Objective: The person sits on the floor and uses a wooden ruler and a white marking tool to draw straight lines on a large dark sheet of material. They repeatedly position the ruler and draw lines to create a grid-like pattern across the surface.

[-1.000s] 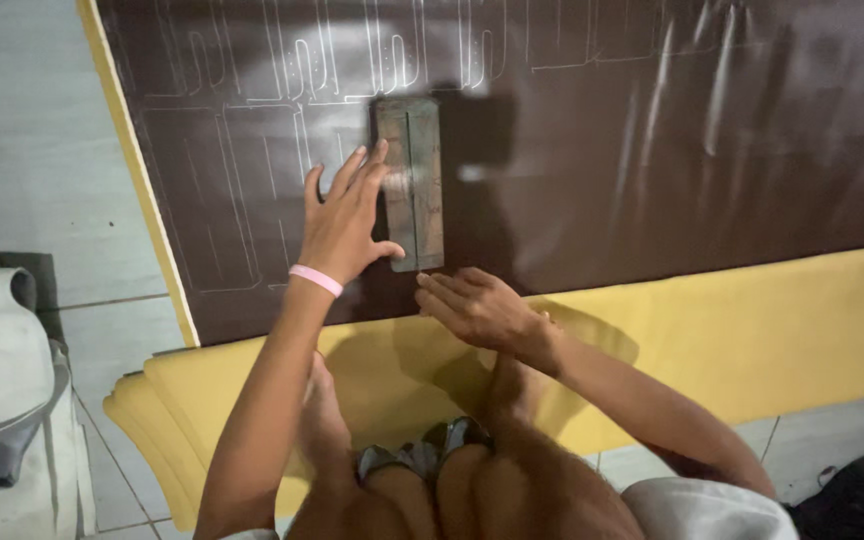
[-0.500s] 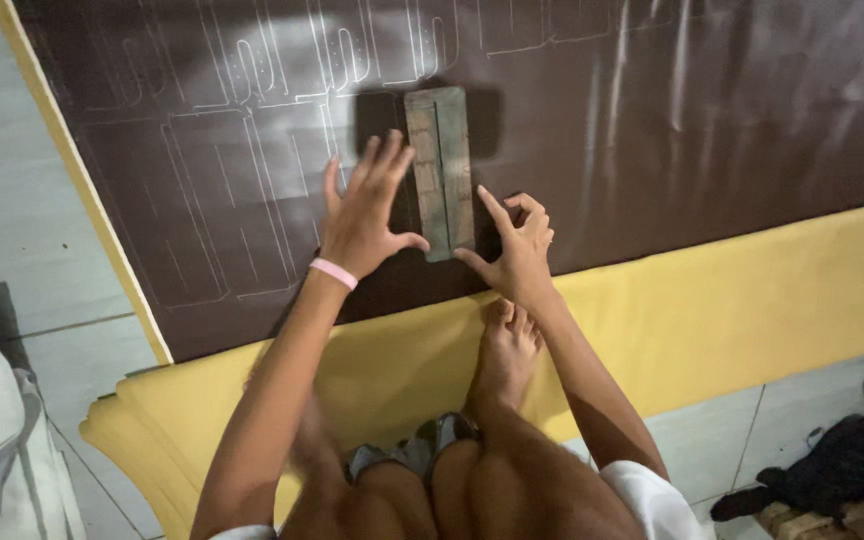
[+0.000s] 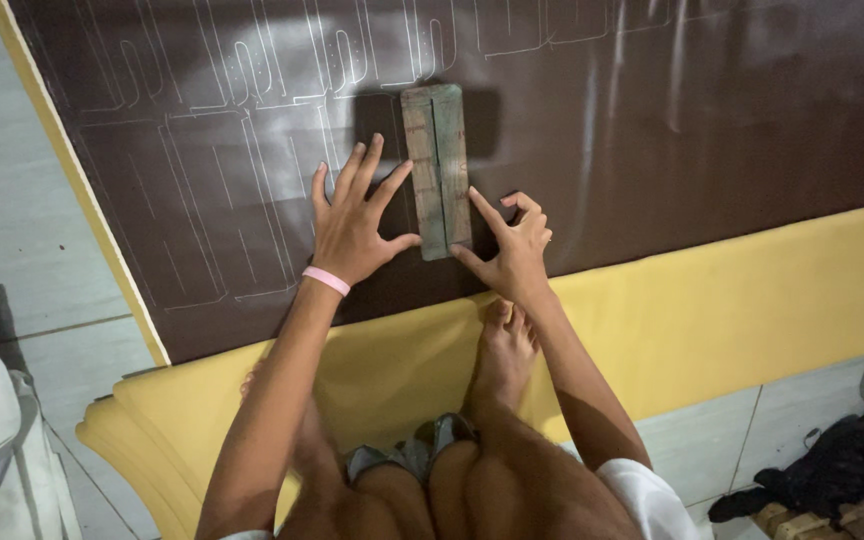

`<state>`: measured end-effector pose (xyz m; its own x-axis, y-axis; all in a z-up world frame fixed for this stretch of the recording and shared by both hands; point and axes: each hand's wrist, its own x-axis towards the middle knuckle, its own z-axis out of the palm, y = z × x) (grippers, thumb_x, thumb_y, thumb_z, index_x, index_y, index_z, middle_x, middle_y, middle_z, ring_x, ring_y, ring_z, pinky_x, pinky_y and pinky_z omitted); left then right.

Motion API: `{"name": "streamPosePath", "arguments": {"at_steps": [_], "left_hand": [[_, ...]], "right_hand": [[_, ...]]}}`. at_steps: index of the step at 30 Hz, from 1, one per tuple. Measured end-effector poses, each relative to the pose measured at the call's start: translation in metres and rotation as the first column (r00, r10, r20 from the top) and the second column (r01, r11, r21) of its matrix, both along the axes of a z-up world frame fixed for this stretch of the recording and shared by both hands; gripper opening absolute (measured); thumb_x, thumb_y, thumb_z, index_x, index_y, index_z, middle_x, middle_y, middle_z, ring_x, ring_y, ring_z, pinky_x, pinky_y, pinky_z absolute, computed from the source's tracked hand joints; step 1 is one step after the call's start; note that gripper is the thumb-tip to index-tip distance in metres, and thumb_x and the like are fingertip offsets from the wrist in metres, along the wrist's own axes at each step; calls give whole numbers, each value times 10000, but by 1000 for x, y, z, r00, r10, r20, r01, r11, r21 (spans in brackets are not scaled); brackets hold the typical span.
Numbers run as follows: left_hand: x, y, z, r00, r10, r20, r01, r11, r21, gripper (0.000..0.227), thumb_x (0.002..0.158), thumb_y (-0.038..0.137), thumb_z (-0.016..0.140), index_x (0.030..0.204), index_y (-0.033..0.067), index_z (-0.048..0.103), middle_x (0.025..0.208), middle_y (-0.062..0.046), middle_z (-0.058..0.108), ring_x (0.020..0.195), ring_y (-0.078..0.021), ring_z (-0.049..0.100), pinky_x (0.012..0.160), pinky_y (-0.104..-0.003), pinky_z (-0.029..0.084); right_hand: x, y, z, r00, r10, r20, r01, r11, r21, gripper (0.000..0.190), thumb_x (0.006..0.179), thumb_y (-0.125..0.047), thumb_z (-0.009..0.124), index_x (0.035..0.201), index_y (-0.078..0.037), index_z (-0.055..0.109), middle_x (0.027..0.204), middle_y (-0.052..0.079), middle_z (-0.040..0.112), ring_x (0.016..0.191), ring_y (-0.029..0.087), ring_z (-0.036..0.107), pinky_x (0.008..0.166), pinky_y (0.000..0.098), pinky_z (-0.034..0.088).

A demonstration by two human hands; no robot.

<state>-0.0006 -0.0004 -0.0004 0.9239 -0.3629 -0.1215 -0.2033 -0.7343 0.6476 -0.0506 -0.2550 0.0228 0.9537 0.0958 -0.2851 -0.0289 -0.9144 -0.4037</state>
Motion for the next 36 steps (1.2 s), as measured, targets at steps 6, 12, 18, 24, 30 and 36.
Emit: {"name": "streamPosePath", "arguments": {"at_steps": [6,12,18,24,30,36], "left_hand": [[2,-2,2,1000,-3,-6,3,1000,12,1105,628,548,925,1571,324,395,1707,-95,189,1556,-308,256,1231,-647,83],[1,-2,5,1000,-10,-25,11,999,50,1105,599,549,926,1544,295,414,1686,-101,200,1541,-311,252,1214,-662,86],[-21,-69,1,982,-144,120,81,903,422,587,976,213,749,1477,45,494,1578,-187,362,1475,-387,423,1193,-510,383],[-74,-149,-22,785,-595,-169,270,84,959,687,935,103,656,1536,-91,386,1575,-335,372,1272,-466,508,986,-463,454],[-101,-180,-65,957,-145,-251,284,640,714,656,1037,237,459,1616,68,199,1636,-220,230,1483,-418,266,1124,-567,326],[-85,-162,-45,781,-487,-390,597,403,693,593,1025,174,539,1572,-40,458,1557,-285,406,1406,-445,427,1120,-582,432]], "right_hand": [[2,2,1,999,-3,33,3,1000,0,837,737,-484,899,1488,-316,570,1320,150,425,1161,311,392,940,470,335],[-2,1,-3,1000,-14,17,14,1000,-4,829,741,-486,892,1487,-317,572,1324,146,421,1157,312,394,938,474,333],[2,-17,-19,971,-200,131,167,959,228,519,888,-325,779,1376,-222,634,1321,138,448,1212,309,411,1036,471,351],[45,-8,-14,936,352,-8,-336,899,283,241,957,-130,632,1186,-165,698,1299,91,636,1260,298,570,1099,440,442],[70,31,32,640,767,-46,-752,637,168,264,797,-170,682,1053,-208,737,1144,111,726,1124,316,669,1058,452,471],[105,38,55,711,688,-149,-671,726,149,131,872,-201,696,1002,-195,710,1013,19,748,1002,281,705,926,420,539]]}}
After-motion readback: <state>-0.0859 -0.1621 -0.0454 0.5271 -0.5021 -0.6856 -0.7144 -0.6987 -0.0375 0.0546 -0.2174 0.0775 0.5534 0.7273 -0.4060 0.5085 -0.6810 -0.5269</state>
